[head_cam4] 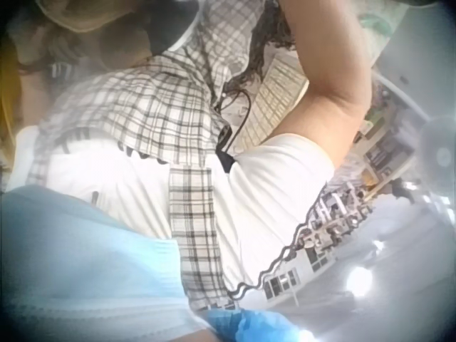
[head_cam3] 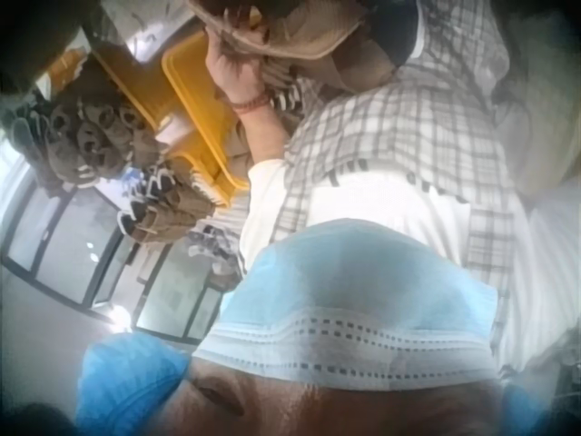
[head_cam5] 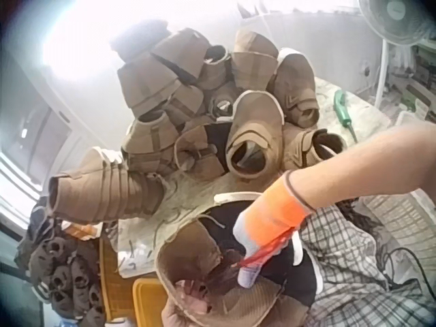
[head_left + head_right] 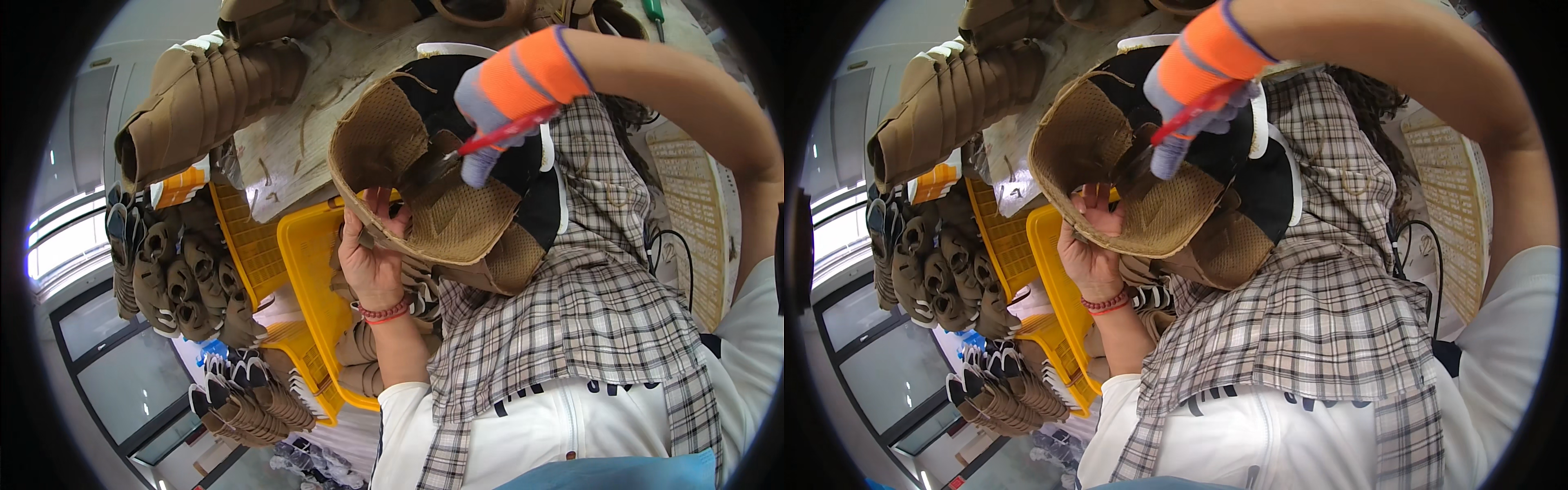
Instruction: The person picks a shoe upper from a yellow bin and uses shears to trim excess material from the interior and edges. The person repeatedly repositions the upper and cuts along the inner lining and side seams, then places the trimmed upper on the table.
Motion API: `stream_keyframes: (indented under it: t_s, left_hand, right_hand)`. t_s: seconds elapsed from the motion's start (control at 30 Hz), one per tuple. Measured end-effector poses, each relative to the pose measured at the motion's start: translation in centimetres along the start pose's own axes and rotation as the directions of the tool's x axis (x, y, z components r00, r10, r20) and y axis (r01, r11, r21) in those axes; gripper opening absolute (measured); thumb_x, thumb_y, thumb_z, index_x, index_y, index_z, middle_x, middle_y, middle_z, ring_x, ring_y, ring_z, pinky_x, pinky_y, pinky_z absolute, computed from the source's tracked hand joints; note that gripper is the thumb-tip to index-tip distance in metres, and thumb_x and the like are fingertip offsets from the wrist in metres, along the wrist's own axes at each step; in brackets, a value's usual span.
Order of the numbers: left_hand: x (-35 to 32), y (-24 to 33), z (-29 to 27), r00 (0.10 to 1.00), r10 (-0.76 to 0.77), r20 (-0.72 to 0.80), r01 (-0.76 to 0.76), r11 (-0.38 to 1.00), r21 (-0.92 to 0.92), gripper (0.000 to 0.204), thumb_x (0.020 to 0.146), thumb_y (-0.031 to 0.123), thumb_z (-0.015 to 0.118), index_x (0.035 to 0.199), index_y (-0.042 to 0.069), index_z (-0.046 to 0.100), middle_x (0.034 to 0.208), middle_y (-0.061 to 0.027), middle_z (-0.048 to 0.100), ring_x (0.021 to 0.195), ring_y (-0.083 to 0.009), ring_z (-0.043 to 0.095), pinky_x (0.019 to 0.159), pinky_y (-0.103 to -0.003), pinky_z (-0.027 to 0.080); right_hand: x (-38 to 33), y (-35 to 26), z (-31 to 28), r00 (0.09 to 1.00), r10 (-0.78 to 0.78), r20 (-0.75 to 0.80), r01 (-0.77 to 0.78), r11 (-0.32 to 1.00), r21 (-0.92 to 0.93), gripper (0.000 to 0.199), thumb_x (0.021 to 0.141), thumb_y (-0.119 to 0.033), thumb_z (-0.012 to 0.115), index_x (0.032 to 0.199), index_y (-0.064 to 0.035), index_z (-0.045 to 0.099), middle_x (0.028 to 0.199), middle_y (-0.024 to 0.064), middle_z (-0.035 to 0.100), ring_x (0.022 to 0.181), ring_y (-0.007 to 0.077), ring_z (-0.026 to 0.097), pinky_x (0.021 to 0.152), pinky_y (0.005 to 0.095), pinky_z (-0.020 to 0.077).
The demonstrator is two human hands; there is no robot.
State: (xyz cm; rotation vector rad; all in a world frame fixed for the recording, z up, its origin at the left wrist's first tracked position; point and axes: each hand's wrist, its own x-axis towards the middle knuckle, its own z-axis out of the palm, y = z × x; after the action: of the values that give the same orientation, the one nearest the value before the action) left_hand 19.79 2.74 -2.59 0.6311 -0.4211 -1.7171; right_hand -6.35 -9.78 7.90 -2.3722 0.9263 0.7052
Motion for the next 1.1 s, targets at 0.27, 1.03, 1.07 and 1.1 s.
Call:
stream_keyframes:
  t_s: [0.27,1.03,1.07,1.1]
  left_hand:
    - [0.0,-0.1,0.4,0.990,-0.007,-0.143,-0.009,0.994,-0.108,0.016,0.093,0.021,0.050,0.094,0.005,0.055,0.121,-0.0128,0.052,0.121,-0.0287,0.039,0.091,-0.048,0.035]
    - [9.5,2.5,1.8,0.980,-0.184,0.079,0.179,0.981,0.068,0.021,0.092,0.022,0.052,0.103,0.007,0.059,0.101,-0.0111,0.062,0.097,-0.0277,0.053,0.088,-0.047,0.041]
    - [9.8,2.4,1.4,0.975,-0.197,0.101,0.191,0.979,0.066,0.025,0.093,0.023,0.052,0.108,0.006,0.059,0.100,-0.0113,0.063,0.094,-0.0274,0.056,0.084,-0.047,0.046]
    - [10.0,2.3,1.3,0.970,-0.209,0.122,0.202,0.977,0.065,0.029,0.093,0.024,0.053,0.113,0.005,0.059,0.100,-0.0116,0.064,0.092,-0.0271,0.059,0.080,-0.046,0.050]
  right_hand:
    - [-5.2,6.4,8.0,0.857,-0.141,-0.495,0.506,0.405,0.761,0.057,0.079,-0.045,0.070,0.110,0.0014,0.058,0.078,0.0008,0.057,0.059,0.0072,0.048,0.052,0.0223,0.0422]
    - [-8.1,6.2,7.5,0.993,-0.101,-0.067,0.105,0.428,0.898,0.080,0.087,-0.068,0.039,0.090,0.0075,0.066,0.056,0.0048,0.050,0.047,0.0127,0.053,0.048,0.0271,0.0512]
    - [-7.9,6.6,7.3,0.992,-0.120,-0.040,0.091,0.458,0.884,0.081,0.087,-0.069,0.038,0.089,0.0075,0.066,0.056,0.0047,0.050,0.047,0.0129,0.053,0.048,0.0272,0.0516]
    - [-7.5,7.2,6.9,0.990,-0.139,-0.011,0.078,0.485,0.871,0.082,0.086,-0.070,0.038,0.089,0.0076,0.066,0.056,0.0046,0.050,0.047,0.0130,0.053,0.048,0.0274,0.0521]
